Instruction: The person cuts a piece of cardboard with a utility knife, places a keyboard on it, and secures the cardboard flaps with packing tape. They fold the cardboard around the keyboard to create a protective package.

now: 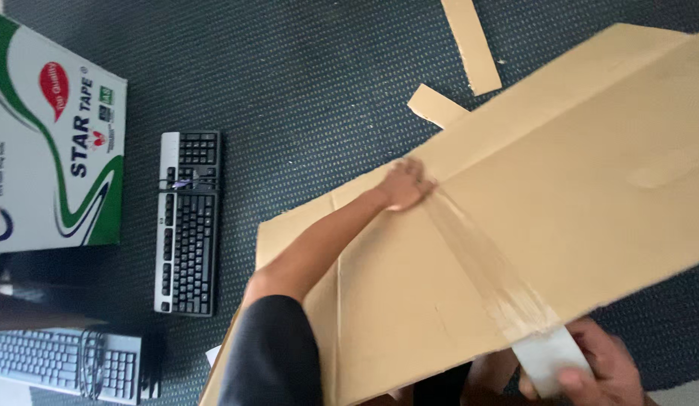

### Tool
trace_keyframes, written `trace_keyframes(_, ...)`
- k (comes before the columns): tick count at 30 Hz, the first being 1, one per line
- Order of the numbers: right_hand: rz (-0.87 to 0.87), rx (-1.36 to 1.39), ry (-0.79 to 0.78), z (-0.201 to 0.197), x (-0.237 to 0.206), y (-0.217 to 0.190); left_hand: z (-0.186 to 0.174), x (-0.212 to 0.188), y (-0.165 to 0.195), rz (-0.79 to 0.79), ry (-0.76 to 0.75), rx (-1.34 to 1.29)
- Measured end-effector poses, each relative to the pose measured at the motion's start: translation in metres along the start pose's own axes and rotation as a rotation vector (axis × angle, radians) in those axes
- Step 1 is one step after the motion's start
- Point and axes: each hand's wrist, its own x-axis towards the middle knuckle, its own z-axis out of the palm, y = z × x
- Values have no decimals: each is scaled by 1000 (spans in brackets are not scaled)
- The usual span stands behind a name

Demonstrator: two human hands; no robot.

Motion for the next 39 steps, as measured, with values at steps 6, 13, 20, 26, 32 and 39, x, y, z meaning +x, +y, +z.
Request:
trace_keyframes(6, 30, -148, -237, -36, -1, -6, -84, -111, 81, 54, -445, -502)
trace_keyframes(13, 183, 31, -5, 11, 5, -54, -235, -310, 176, 340, -487, -220)
trace_keyframes(20, 300, 88, -136, 15, 24, -79, -268, -374, 232, 307, -265, -141)
trace_keyframes(26, 226, 121, -36, 42, 55, -141, -299, -373, 217, -183, -543, -145)
trace_keyframes(32, -903, -1033, -12, 109, 190, -191, -331, -311, 103, 154, -1, -208)
trace_keyframes(39, -323, 53, -341, 211, 362, -232, -338, -249, -3, -226, 758, 471)
